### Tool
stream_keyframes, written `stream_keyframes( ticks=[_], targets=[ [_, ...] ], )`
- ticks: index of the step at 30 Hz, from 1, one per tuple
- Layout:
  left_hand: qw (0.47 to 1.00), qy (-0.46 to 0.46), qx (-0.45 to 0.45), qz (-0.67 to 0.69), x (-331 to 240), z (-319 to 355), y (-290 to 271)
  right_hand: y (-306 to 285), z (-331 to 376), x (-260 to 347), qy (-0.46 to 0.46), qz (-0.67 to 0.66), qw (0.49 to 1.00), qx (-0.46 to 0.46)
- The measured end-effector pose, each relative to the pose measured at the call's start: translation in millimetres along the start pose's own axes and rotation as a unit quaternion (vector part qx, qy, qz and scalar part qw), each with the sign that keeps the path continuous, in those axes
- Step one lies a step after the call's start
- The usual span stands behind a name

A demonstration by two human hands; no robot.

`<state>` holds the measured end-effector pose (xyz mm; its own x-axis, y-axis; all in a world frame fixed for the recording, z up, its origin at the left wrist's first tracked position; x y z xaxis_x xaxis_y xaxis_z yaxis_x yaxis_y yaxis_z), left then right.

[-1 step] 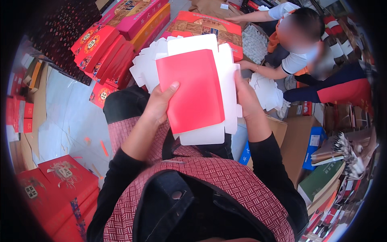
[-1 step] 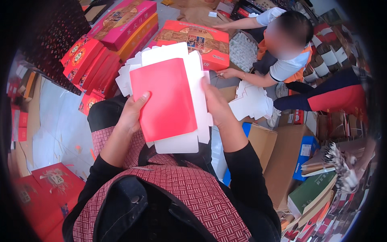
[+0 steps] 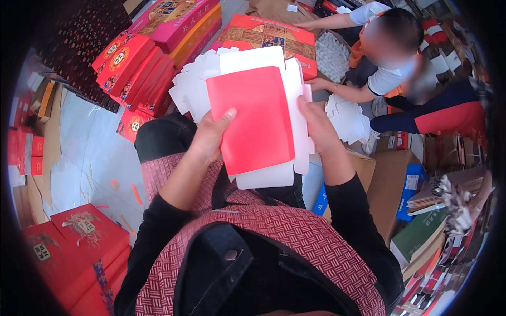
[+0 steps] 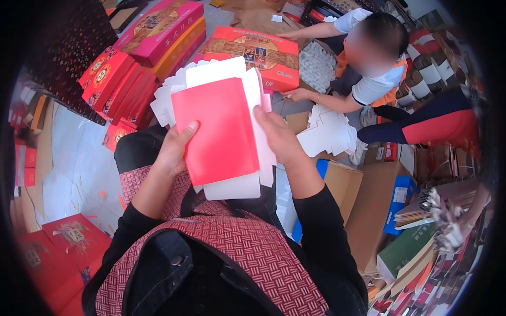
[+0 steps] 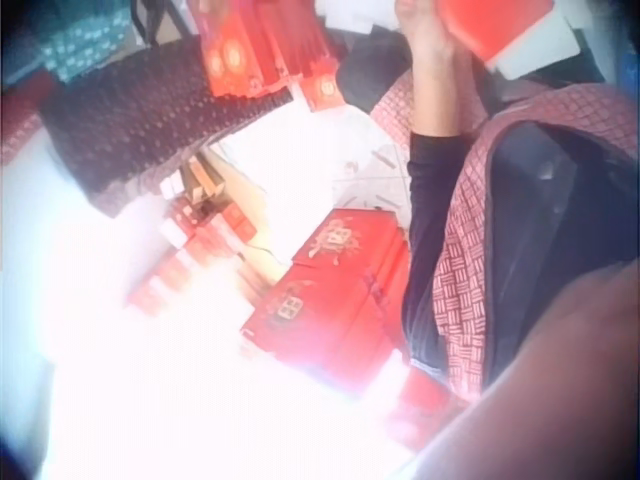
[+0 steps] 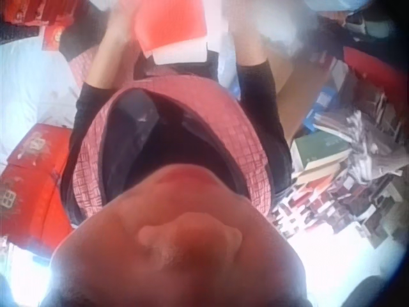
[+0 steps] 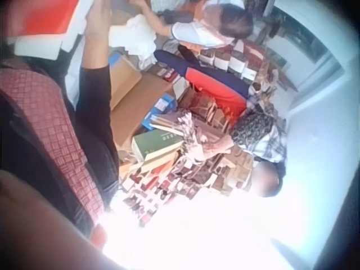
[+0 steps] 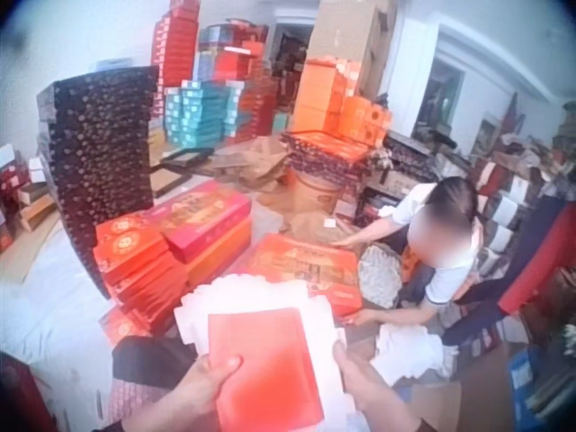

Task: The person sits on the floor and repeatedly folds red paper envelopes around white paper inserts. They pick up a red envelope, insert a white sheet, fold the flaps, and place the finished unit aside. The process is repeated continuously.

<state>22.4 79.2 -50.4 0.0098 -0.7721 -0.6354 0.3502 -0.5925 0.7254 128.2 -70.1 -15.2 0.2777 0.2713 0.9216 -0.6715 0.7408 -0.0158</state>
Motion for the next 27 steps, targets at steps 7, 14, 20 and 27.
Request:
stream_keyframes(
  ticks=[7,14,20,27],
  targets=[
    [0.999,0.022,-0.001,-0.023,36.3,-3.8,14.2,6.6,-22.5,0.9,-0.132,0.181,0.974,-0.036],
    [0.928,0.316,-0.061,-0.185,-70.7,10.8,-8.0,-26.0,-30.8,23.0,-0.095,0.131,0.987,0.015],
    [0.928,0.021,0.206,-0.311,-59.6,-12.3,60.1,-12.8,-26.8,60.5,-0.047,0.4,0.911,0.091],
    [0.931,-0.059,0.189,-0.307,-8.1,-8.0,17.4,-51.8,-42.0,82.6,-0.281,0.492,0.823,-0.047]
  ],
)
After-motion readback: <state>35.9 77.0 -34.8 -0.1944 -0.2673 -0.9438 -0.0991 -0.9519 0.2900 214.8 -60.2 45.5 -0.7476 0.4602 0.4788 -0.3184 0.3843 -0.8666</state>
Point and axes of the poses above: each hand's wrist, its own z-axis away from the middle knuckle, its own y-axis out of the palm, x = y × z, the point moved 10 cm from there along -z, towards the middle knuckle, and after that the axes turned 7 degrees about z, right-handed, at the moved point
